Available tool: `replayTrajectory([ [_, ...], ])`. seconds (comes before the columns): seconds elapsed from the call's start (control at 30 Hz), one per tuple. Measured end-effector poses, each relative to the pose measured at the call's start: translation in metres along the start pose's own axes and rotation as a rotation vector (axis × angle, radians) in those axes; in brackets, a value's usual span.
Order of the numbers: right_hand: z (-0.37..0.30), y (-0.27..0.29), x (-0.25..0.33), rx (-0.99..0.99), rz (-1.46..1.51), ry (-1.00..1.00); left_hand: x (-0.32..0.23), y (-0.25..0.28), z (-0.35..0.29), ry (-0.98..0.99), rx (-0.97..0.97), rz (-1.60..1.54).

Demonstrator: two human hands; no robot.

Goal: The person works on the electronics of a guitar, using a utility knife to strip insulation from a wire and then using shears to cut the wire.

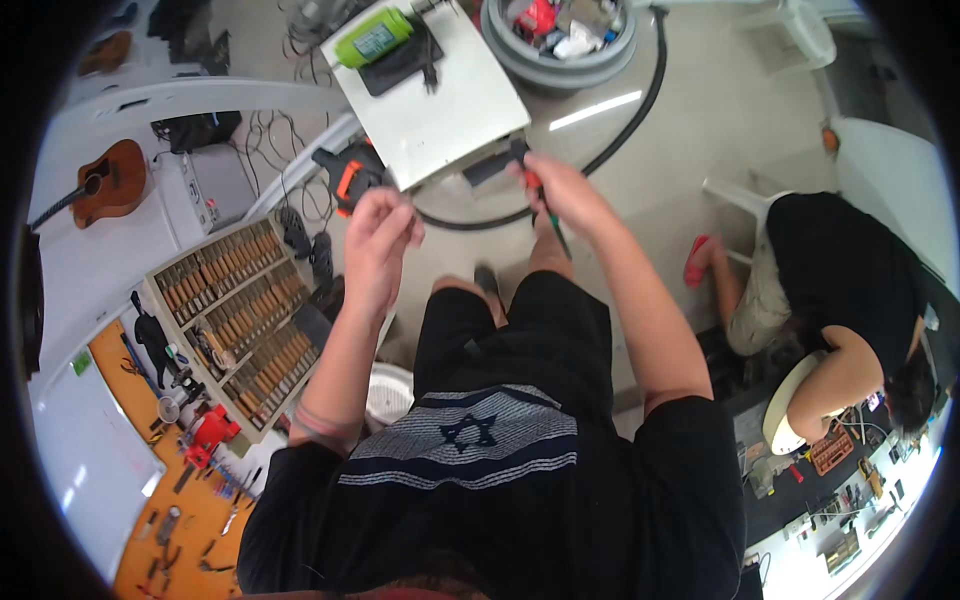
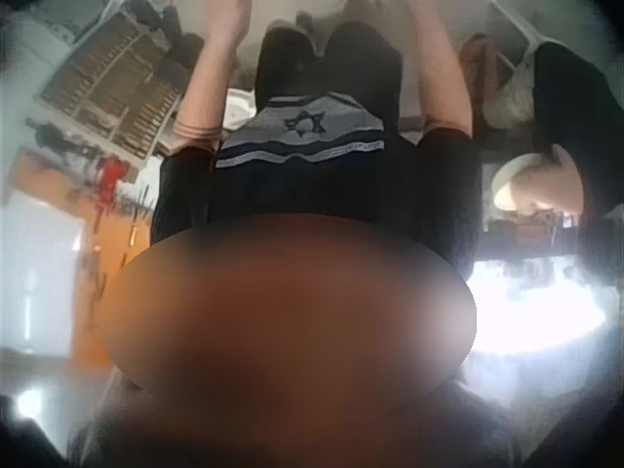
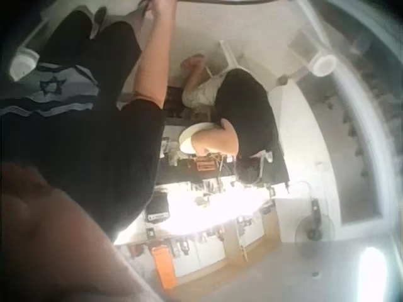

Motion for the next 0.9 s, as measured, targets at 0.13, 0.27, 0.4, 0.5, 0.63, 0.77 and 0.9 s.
replayTrajectory([
  [0.13, 0.064, 0.02, -0.002, -0.067, 0.031, 0.021, 0.027, 0.002, 0.094, 0.024, 0.029, 0.282],
  [0.27, 0.086, 0.021, 0.008, -0.127, -0.001, 0.031, 0.036, 0.004, 0.161, -0.085, 0.136, 0.541],
  [0.4, 0.092, 0.025, -0.001, -0.349, -0.245, 0.034, 0.054, -0.003, 0.203, -0.161, 0.299, 0.84],
  [0.5, 0.086, 0.018, 0.017, -0.443, -0.395, 0.038, 0.061, -0.007, 0.213, -0.281, 0.403, 0.989],
  [0.63, 0.08, 0.02, 0.01, -0.542, -0.523, -0.029, 0.081, -0.028, 0.219, -0.532, 0.579, 1.116],
  [0.77, 0.083, 0.019, -0.001, -0.566, -0.397, 0.007, 0.096, -0.045, 0.212, -0.775, 0.752, 1.098],
  [0.9, 0.088, 0.02, 0.0, -0.581, -0.472, -0.005, 0.106, -0.05, 0.21, -0.839, 0.806, 1.128],
])
Point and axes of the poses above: each hand's wrist, its own z-axis towards the middle knuckle, its own y-axis out of the back of the hand, x = y × z, the point moved 7 cm from there along z, towards the middle knuckle, and after that the axes turned 7 degrees about -z, right-handed, at the moved point
